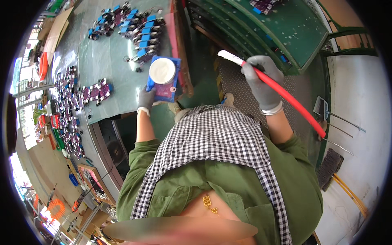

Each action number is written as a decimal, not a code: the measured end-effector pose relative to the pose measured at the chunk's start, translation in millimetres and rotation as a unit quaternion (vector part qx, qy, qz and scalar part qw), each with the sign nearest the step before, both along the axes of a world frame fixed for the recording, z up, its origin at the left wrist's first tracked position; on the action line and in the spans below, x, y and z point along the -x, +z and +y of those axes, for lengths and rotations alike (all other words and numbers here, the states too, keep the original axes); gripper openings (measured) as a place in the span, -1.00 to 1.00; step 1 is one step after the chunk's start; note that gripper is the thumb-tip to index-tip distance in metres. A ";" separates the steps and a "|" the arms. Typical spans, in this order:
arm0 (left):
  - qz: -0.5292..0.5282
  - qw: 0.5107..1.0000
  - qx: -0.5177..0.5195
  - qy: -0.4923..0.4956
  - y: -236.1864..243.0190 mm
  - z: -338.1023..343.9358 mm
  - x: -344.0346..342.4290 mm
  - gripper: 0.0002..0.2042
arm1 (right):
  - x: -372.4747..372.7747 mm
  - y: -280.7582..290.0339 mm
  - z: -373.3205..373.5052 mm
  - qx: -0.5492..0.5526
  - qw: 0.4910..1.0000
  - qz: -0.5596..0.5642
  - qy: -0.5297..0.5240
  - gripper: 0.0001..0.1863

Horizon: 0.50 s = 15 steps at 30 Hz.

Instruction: Applying a white liquid coating to purple circuit boards using a brush.

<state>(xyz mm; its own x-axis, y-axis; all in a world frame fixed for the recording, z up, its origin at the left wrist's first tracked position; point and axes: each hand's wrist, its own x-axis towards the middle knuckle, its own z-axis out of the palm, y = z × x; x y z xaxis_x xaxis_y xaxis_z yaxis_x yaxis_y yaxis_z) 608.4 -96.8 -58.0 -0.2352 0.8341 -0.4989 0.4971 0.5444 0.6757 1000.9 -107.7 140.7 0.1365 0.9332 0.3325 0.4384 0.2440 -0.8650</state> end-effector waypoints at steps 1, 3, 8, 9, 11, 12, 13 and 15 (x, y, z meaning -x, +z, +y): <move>-0.068 0.997 0.005 0.044 8.4 -5.5 -10.0 -0.65 | -24.2 0.4 -4.7 0.004 1.000 0.004 -0.022 -0.93; -0.108 0.990 0.021 0.090 31.7 -13.8 -21.8 -0.69 | -59.2 -2.0 -13.5 0.012 0.998 0.009 -0.054 -0.94; -0.359 0.905 0.017 0.226 63.8 -16.3 -82.9 -0.79 | -123.1 1.9 -14.2 0.038 0.986 0.128 -0.101 -0.94; -0.197 0.974 -0.112 0.025 68.6 -11.4 -91.9 -0.78 | -126.9 1.7 -9.0 0.042 0.983 0.134 -0.119 -0.93; -0.152 0.971 -0.179 -0.046 65.3 14.9 -114.6 -0.66 | -129.2 -2.0 8.6 0.041 0.981 0.148 -0.120 -0.93; -0.167 0.965 -0.197 -0.043 59.4 36.2 -122.9 -0.59 | -127.5 -3.8 18.1 0.056 0.976 0.156 -0.139 -0.94; -0.177 0.959 -0.216 -0.035 54.4 64.2 -132.7 -0.52 | -130.7 -3.7 28.6 0.053 0.977 0.163 -0.129 -0.94; -0.208 0.944 -0.254 -0.014 38.9 140.5 -144.5 -0.58 | -126.2 -4.2 51.3 0.043 0.985 0.138 -0.093 -0.93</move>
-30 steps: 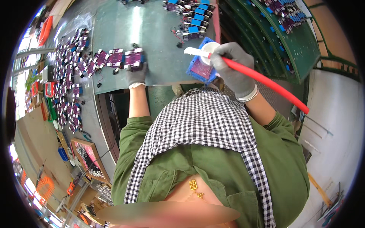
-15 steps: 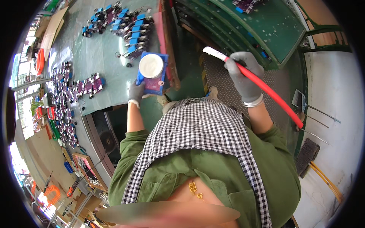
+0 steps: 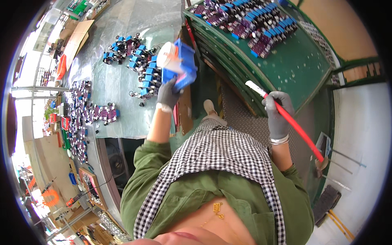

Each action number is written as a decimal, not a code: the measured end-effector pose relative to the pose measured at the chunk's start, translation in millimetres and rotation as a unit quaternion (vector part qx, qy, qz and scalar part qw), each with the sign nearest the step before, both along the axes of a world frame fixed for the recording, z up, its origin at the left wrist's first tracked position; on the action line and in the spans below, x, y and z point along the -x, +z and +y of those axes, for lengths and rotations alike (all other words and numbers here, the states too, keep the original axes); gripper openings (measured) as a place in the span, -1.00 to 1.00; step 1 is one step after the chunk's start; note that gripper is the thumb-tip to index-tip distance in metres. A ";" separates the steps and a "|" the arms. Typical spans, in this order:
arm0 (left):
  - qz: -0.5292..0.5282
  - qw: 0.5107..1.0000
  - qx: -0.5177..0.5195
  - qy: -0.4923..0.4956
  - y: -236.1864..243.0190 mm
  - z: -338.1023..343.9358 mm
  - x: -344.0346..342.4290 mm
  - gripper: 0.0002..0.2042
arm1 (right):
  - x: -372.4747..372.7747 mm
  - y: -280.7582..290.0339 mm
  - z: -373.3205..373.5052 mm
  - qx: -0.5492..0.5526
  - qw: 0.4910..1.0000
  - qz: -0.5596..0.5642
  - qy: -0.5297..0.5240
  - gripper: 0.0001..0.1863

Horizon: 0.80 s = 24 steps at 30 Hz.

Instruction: Applying a white liquid coating to purple circuit boards using a brush.

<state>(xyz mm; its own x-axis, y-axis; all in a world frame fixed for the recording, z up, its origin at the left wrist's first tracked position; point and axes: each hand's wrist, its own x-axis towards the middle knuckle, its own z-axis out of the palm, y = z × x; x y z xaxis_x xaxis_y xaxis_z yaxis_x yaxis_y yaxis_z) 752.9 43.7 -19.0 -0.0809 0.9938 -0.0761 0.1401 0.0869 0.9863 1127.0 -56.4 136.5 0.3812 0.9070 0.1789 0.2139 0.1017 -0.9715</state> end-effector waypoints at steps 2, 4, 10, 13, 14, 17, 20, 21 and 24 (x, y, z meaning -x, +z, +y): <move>0.190 0.980 -0.051 0.012 -16.2 72.4 -2.4 -0.65 | 7.5 -3.2 33.9 0.005 0.998 -0.037 0.040 -0.88; 0.100 0.986 -0.017 0.131 -25.4 151.8 -14.8 -0.73 | 12.3 7.0 61.0 -0.021 0.996 -0.072 0.050 -0.88; -0.383 0.824 0.157 0.388 -15.0 289.6 2.8 -0.42 | 50.8 34.6 163.1 -0.109 0.965 -0.210 0.116 -0.86; -0.222 0.897 0.236 0.299 6.6 279.8 24.8 -0.30 | 74.5 38.6 215.4 -0.058 0.974 -0.140 0.170 -0.84; -0.113 0.932 0.240 0.248 14.8 266.5 35.9 -0.26 | 84.1 37.0 230.9 -0.034 0.975 -0.121 0.181 -0.80; 0.241 0.949 -0.007 0.203 28.8 200.3 94.8 -0.47 | 117.6 21.9 291.1 -0.070 0.960 -0.030 0.270 -0.85; 0.521 0.843 -0.040 0.126 33.4 140.3 162.8 -0.46 | 147.0 18.2 357.5 -0.113 0.934 -0.196 0.276 -0.88; 0.560 0.822 0.035 0.093 30.2 122.0 169.3 -0.43 | 161.0 15.4 380.5 -0.169 0.916 -0.211 0.297 -0.88; 0.602 0.795 0.020 0.071 18.9 94.5 167.8 -0.40 | 206.0 3.3 446.2 -0.174 0.886 -0.170 0.395 -0.86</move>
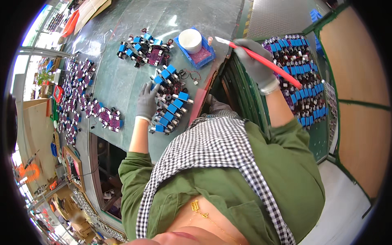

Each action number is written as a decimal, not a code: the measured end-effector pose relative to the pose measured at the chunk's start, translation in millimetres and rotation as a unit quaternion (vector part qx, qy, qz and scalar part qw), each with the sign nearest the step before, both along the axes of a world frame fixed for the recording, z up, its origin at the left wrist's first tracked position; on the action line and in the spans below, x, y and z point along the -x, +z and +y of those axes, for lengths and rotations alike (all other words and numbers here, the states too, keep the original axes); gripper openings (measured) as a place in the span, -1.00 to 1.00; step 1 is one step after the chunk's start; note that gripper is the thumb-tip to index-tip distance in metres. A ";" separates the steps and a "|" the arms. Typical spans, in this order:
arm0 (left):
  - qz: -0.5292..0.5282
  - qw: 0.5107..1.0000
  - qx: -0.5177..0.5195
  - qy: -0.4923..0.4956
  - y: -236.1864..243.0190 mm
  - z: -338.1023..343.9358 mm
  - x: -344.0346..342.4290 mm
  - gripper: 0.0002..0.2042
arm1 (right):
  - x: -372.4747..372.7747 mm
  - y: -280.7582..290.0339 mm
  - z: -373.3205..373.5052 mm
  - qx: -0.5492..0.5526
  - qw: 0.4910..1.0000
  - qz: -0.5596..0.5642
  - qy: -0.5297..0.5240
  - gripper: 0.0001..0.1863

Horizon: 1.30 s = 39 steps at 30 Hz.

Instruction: Applying a white liquid coating to purple circuit boards using a brush.

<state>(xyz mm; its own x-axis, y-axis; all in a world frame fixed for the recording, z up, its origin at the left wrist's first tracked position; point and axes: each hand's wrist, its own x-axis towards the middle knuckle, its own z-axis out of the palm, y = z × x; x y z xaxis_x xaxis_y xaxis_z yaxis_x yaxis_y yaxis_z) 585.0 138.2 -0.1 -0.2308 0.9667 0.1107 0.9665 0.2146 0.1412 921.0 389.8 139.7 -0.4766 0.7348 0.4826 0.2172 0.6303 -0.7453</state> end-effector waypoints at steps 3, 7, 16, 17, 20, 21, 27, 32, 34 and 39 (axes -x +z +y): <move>0.023 0.996 0.029 0.083 -2.2 -2.2 -14.8 -0.44 | 59.4 -28.0 62.6 -0.054 0.989 -0.058 0.125 -0.81; 0.040 0.981 0.080 0.170 6.4 8.5 -17.8 -0.59 | 135.9 -70.5 122.9 0.038 0.938 -0.226 0.259 -0.76; -0.088 0.893 0.046 0.438 54.3 -29.0 -30.6 -0.61 | 153.7 -73.8 166.8 -0.240 0.896 -0.225 0.297 -0.82; -0.111 0.885 0.045 0.449 61.8 -33.6 -31.4 -0.64 | 153.7 -72.6 164.8 -0.227 0.895 -0.234 0.306 -0.82; -0.260 0.821 -0.002 0.509 82.0 -34.0 -39.9 -0.67 | 156.8 -68.2 161.6 -0.273 0.873 -0.250 0.316 -0.83; -0.460 0.734 -0.161 0.473 87.7 -31.0 -45.4 -0.68 | 157.5 -67.7 160.5 -0.256 0.877 -0.263 0.311 -0.83; -0.774 0.332 -0.402 0.359 109.4 9.5 -80.1 -0.63 | 147.7 -70.7 154.9 -0.267 0.899 -0.190 0.290 -0.82; -0.756 0.426 -0.385 0.315 113.4 53.2 -85.3 -0.64 | 151.8 -45.9 143.9 -0.241 0.914 -0.158 0.285 -0.80; -0.744 0.449 -0.379 0.319 118.4 61.7 -84.4 -0.65 | 144.7 -24.2 129.9 0.030 0.949 -0.040 0.313 -0.81; -0.706 0.511 -0.364 0.329 129.2 77.1 -87.8 -0.69 | 140.5 21.3 86.4 0.209 0.917 0.065 0.334 -0.90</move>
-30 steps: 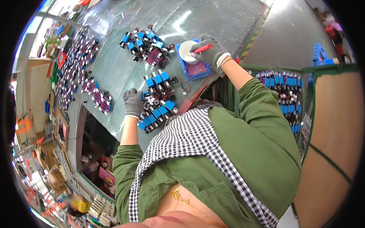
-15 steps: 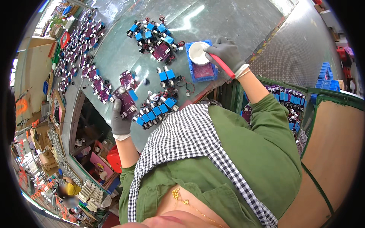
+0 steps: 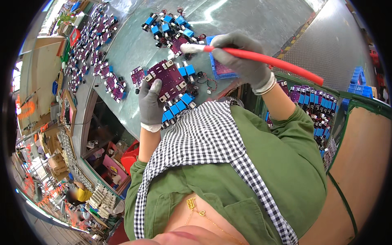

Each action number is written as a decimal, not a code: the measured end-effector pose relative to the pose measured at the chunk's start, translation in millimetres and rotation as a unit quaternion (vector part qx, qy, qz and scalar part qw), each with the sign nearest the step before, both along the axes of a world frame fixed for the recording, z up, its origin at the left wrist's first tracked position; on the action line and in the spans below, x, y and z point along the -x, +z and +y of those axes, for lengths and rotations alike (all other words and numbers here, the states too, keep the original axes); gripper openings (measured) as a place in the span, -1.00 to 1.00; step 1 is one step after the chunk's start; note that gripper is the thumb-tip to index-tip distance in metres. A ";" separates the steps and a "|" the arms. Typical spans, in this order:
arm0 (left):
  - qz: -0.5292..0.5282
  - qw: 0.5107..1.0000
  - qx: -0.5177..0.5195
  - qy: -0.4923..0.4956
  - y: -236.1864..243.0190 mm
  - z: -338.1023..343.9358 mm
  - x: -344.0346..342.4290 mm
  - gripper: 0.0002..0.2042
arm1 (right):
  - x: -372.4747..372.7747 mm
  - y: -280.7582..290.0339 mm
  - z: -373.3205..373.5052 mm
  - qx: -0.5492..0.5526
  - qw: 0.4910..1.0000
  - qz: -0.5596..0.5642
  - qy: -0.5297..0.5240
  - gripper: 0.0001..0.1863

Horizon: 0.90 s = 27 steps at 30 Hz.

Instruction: Applying a white liquid coating to purple circuit boards using a brush.

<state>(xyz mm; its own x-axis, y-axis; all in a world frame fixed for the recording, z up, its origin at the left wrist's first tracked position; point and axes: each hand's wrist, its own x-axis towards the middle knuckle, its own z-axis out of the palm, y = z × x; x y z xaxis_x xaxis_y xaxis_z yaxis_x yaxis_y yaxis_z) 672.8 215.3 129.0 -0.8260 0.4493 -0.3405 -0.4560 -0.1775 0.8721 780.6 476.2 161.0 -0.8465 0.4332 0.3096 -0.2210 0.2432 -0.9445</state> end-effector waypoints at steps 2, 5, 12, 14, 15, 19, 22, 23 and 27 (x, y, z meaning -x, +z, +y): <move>0.016 1.000 0.013 -0.004 2.3 3.0 -1.7 -0.69 | 2.1 8.2 -12.1 0.005 1.000 -0.001 0.028 -0.90; 0.064 0.997 0.039 -0.008 5.3 3.4 -3.9 -0.67 | 8.8 11.1 -22.2 -0.059 0.997 0.021 0.041 -0.92; 0.075 0.996 0.022 0.031 13.4 2.8 -10.1 -0.68 | 12.7 15.5 -21.8 -0.122 0.992 0.025 0.032 -0.93; 0.056 0.996 0.002 0.064 13.9 4.5 -10.0 -0.67 | 8.5 18.0 -21.5 -0.114 0.992 0.015 0.044 -0.93; 0.054 0.996 -0.004 0.073 13.8 5.4 -9.0 -0.67 | 5.9 18.7 -22.3 -0.081 0.993 -0.003 0.083 -0.93; 0.039 0.995 -0.017 0.088 13.3 7.6 -4.9 -0.68 | -0.3 15.9 -25.6 -0.080 0.988 -0.039 0.130 -0.92; 0.032 0.996 -0.022 0.080 12.3 6.8 -3.4 -0.68 | 1.0 7.3 -14.9 -0.130 0.986 -0.028 0.105 -0.94; 0.027 0.996 -0.042 0.076 11.7 6.0 -3.2 -0.67 | 0.6 3.7 -6.2 -0.156 0.985 -0.034 0.071 -0.95; -0.042 0.973 -0.226 0.015 5.4 0.8 3.9 -0.40 | 3.6 -24.0 47.2 -0.150 0.988 -0.029 -0.008 -0.98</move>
